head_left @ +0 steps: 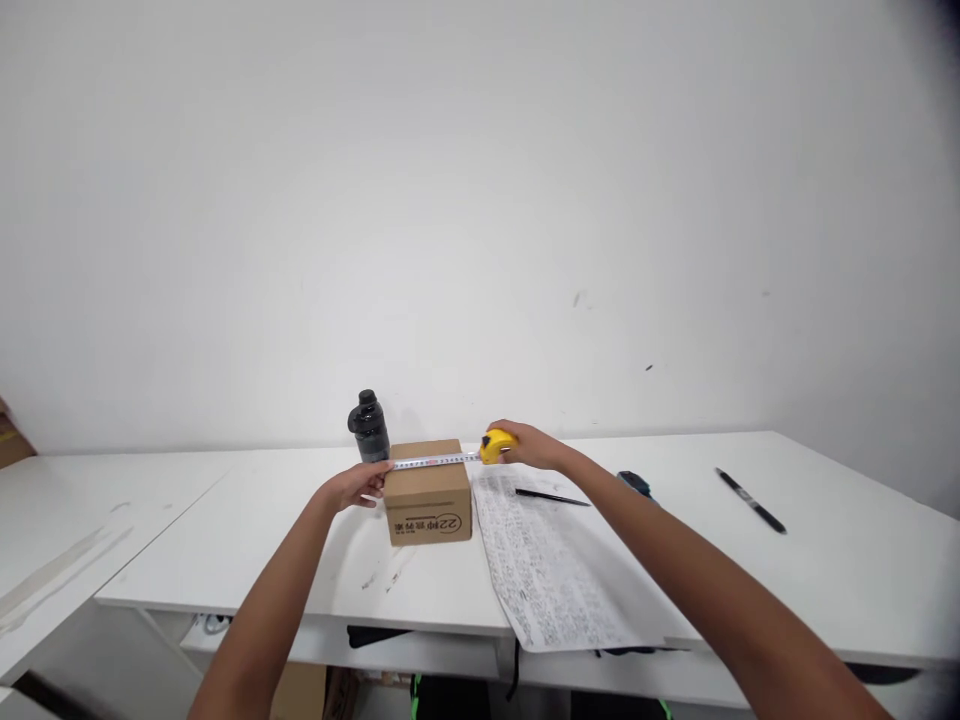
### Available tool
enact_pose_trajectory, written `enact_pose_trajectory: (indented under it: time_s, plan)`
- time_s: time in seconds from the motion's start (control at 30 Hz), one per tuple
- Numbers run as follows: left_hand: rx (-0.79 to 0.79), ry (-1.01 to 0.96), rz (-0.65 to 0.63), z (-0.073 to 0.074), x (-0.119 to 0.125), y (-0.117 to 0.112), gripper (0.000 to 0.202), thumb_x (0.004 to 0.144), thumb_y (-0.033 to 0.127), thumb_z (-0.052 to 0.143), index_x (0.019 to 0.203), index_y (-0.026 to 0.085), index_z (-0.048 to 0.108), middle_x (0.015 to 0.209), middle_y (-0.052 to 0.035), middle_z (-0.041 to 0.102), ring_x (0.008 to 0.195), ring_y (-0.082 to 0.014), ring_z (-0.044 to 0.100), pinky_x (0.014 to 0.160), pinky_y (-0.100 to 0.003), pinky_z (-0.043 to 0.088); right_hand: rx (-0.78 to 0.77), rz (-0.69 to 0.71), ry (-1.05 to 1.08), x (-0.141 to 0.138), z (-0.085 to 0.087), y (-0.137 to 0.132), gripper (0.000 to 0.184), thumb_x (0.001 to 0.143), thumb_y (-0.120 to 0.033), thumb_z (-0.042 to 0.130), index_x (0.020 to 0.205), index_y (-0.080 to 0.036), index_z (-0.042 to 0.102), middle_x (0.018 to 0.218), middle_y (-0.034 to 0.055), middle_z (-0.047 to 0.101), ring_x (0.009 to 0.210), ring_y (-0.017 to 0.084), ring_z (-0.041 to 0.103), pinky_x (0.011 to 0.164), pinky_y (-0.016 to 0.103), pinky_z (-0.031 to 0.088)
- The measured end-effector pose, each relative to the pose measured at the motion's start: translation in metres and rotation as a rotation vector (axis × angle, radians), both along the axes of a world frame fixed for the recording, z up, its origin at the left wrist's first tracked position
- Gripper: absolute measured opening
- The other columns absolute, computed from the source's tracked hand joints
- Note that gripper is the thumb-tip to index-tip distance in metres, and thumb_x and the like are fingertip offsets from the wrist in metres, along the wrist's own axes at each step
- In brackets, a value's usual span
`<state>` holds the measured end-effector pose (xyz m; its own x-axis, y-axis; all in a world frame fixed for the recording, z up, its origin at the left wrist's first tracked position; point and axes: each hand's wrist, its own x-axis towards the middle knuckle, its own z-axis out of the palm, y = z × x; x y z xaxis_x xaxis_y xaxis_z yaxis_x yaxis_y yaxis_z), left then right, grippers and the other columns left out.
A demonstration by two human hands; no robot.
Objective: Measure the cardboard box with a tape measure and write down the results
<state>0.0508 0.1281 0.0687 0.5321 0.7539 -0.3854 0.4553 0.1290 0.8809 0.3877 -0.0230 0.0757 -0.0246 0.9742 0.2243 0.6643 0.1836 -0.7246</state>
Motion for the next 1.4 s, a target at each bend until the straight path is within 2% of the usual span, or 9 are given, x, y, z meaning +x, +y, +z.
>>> enact_pose_trajectory:
  time_s: [0.13,0.23,0.47,0.77,1.0,1.1,1.2,1.3,1.4]
  plan:
    - [0.054,0.063,0.005,-0.009,0.015,0.000,0.059,0.062,0.066,0.067,0.103,0.024,0.061,0.110,-0.0088,0.066,0.102,-0.0258,0.061,0.075,-0.032,0.051,0.004,0.026,-0.222,-0.036,0.009,0.025,0.045,0.070,-0.014,0.063,0.113,-0.026,0.056,0.108,0.0050,0.059,0.088,0.019,0.058,0.073,0.028,0.044]
    - [0.067,0.077,-0.012,-0.009,0.016,-0.004,0.062,0.064,0.068,0.065,0.108,0.024,0.061,0.120,-0.0096,0.064,0.110,-0.0268,0.058,0.077,-0.033,0.052,-0.009,-0.030,-0.322,-0.039,0.005,0.030,0.045,0.072,-0.014,0.064,0.115,-0.026,0.055,0.109,0.0072,0.056,0.080,0.017,0.056,0.068,0.027,0.043]
    - [0.090,0.078,-0.024,-0.001,0.010,-0.005,0.060,0.061,0.066,0.069,0.098,0.019,0.067,0.110,-0.0118,0.067,0.102,-0.0262,0.061,0.079,-0.032,0.050,0.077,-0.019,-0.204,-0.030,-0.015,0.019,0.043,0.076,-0.012,0.059,0.116,-0.026,0.051,0.109,0.0041,0.054,0.085,0.016,0.055,0.074,0.026,0.043]
    - [0.032,0.032,0.012,0.000,0.005,-0.005,0.058,0.057,0.063,0.074,0.093,0.018,0.065,0.100,-0.0106,0.069,0.091,-0.0228,0.063,0.075,-0.030,0.049,0.081,-0.072,-0.206,-0.039,-0.013,0.007,0.042,0.079,-0.011,0.057,0.117,-0.027,0.050,0.105,0.0042,0.050,0.086,0.016,0.055,0.077,0.028,0.043]
    - [0.058,0.071,-0.010,0.005,0.008,-0.008,0.058,0.055,0.062,0.076,0.091,0.018,0.065,0.098,-0.0100,0.068,0.094,-0.0249,0.063,0.078,-0.033,0.048,0.090,-0.086,-0.261,-0.040,-0.013,0.005,0.042,0.080,-0.012,0.057,0.119,-0.028,0.048,0.107,0.0042,0.052,0.086,0.016,0.056,0.073,0.026,0.042]
    - [0.163,0.123,0.061,0.023,0.011,-0.012,0.048,0.056,0.060,0.075,0.074,0.017,0.061,0.084,-0.0074,0.067,0.085,-0.0233,0.063,0.073,-0.032,0.046,0.161,-0.144,-0.404,-0.040,-0.010,0.001,0.039,0.081,-0.014,0.058,0.118,-0.026,0.050,0.109,0.0059,0.055,0.087,0.018,0.057,0.068,0.026,0.041]
    - [0.264,0.006,0.144,0.057,0.016,-0.018,0.042,0.064,0.055,0.071,0.063,0.018,0.051,0.064,-0.0008,0.056,0.069,-0.0168,0.058,0.068,-0.030,0.046,0.325,-0.225,-0.462,-0.049,-0.008,-0.016,0.035,0.085,-0.019,0.056,0.119,-0.025,0.050,0.110,0.0073,0.059,0.088,0.020,0.058,0.066,0.027,0.042]
    - [0.204,-0.178,0.103,0.095,0.025,-0.019,0.033,0.068,0.044,0.069,0.065,0.019,0.049,0.056,0.0044,0.046,0.054,-0.0111,0.049,0.060,-0.027,0.045,0.535,-0.288,-0.409,-0.075,-0.015,-0.045,0.041,0.088,-0.029,0.054,0.128,-0.024,0.046,0.112,0.0096,0.062,0.090,0.023,0.060,0.068,0.032,0.047]
    - [0.044,-0.244,0.047,0.116,0.048,-0.014,0.028,0.069,0.034,0.067,0.060,0.019,0.045,0.050,0.0049,0.040,0.047,-0.0098,0.044,0.050,-0.024,0.042,0.783,-0.331,-0.381,-0.112,-0.028,-0.075,0.038,0.089,-0.031,0.053,0.125,-0.022,0.049,0.121,0.0144,0.060,0.089,0.025,0.063,0.066,0.035,0.049]
